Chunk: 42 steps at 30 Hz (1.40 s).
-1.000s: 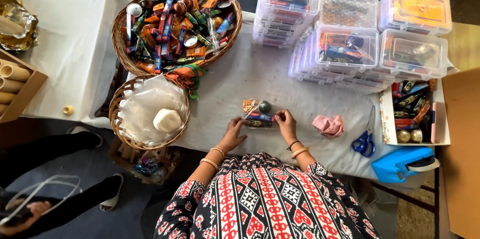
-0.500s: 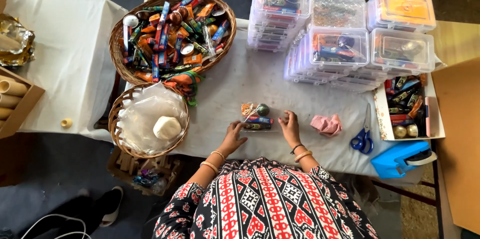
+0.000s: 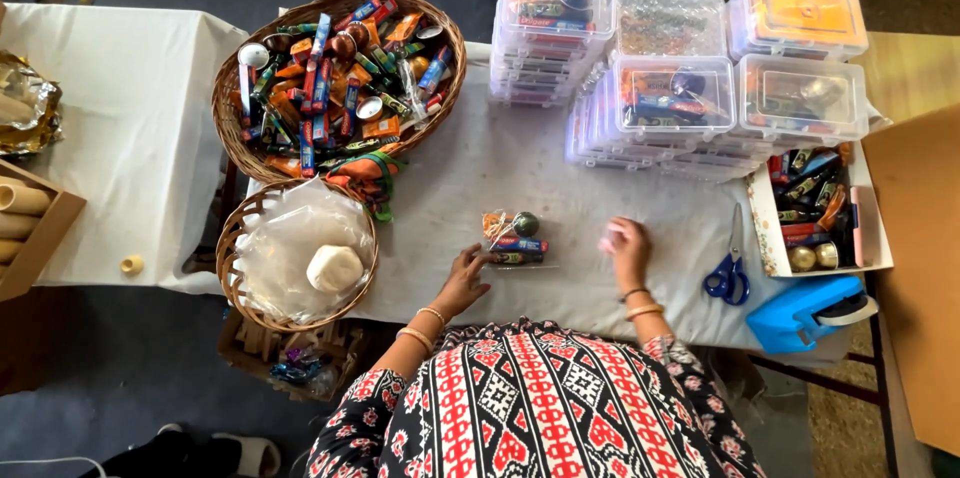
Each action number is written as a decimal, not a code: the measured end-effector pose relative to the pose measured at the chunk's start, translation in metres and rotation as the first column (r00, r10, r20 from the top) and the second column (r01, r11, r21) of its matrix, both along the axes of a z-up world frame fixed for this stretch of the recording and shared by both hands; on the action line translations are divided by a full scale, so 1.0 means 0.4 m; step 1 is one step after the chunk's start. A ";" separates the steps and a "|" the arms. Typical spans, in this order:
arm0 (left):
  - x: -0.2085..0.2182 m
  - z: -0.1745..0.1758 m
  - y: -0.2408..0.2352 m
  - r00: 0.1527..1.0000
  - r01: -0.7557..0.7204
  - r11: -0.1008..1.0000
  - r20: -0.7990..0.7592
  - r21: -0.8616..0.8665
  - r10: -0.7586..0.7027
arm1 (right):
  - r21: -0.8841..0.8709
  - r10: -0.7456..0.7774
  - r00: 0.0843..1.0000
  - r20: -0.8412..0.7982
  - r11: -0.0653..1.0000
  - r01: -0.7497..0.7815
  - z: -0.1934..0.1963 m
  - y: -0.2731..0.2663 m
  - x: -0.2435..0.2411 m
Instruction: The person picks small packaged items and ornaments from a basket, wraps them together in clear plastic film, and places the wrapped bundles into small plastic storage containers on the table. They repeat the wrapping cycle and open a container lid to store the finished bundles.
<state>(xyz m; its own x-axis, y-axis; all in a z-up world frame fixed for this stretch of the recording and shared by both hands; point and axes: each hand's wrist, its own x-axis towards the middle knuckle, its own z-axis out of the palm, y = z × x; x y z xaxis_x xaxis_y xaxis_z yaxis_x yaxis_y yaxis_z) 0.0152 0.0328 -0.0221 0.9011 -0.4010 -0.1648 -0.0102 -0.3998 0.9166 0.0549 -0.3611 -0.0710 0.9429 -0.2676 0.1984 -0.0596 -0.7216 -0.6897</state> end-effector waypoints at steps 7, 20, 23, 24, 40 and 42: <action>0.007 -0.027 0.002 1.000 0.010 0.999 -0.017 0.032 -0.009 | 0.088 0.607 0.793 0.056 0.788 -0.610 0.224 0.448 0.060; 0.002 -0.011 0.004 0.991 0.044 0.988 0.115 0.150 -0.062 | -0.128 0.759 0.645 -0.086 0.634 -0.763 0.252 0.317 -0.116; 0.010 0.006 0.007 0.998 0.051 0.995 0.019 0.080 -0.053 | -0.208 0.640 0.767 -0.054 0.744 -0.635 0.221 0.233 -0.135; 0.012 0.007 0.006 0.998 0.056 0.995 0.019 0.079 -0.058 | -0.209 0.636 0.770 -0.055 0.747 -0.632 0.195 0.208 -0.136; 0.018 0.008 0.009 0.999 0.047 0.999 -0.026 0.028 -0.046 | -0.183 0.263 0.964 -0.023 0.947 -0.263 0.147 0.201 0.012; 0.012 0.004 0.007 0.998 0.039 0.999 -0.042 0.002 -0.039 | -0.214 0.185 0.983 -0.004 0.960 -0.182 0.157 0.180 0.022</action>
<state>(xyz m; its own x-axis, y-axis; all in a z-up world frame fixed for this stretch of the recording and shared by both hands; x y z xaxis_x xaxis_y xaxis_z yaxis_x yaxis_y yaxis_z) 0.0202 0.0355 -0.0206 0.8771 -0.4352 -0.2031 0.0122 -0.4025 0.9153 0.0639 -0.2892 -0.0080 0.9680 -0.0403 0.2475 0.0973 -0.8494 -0.5187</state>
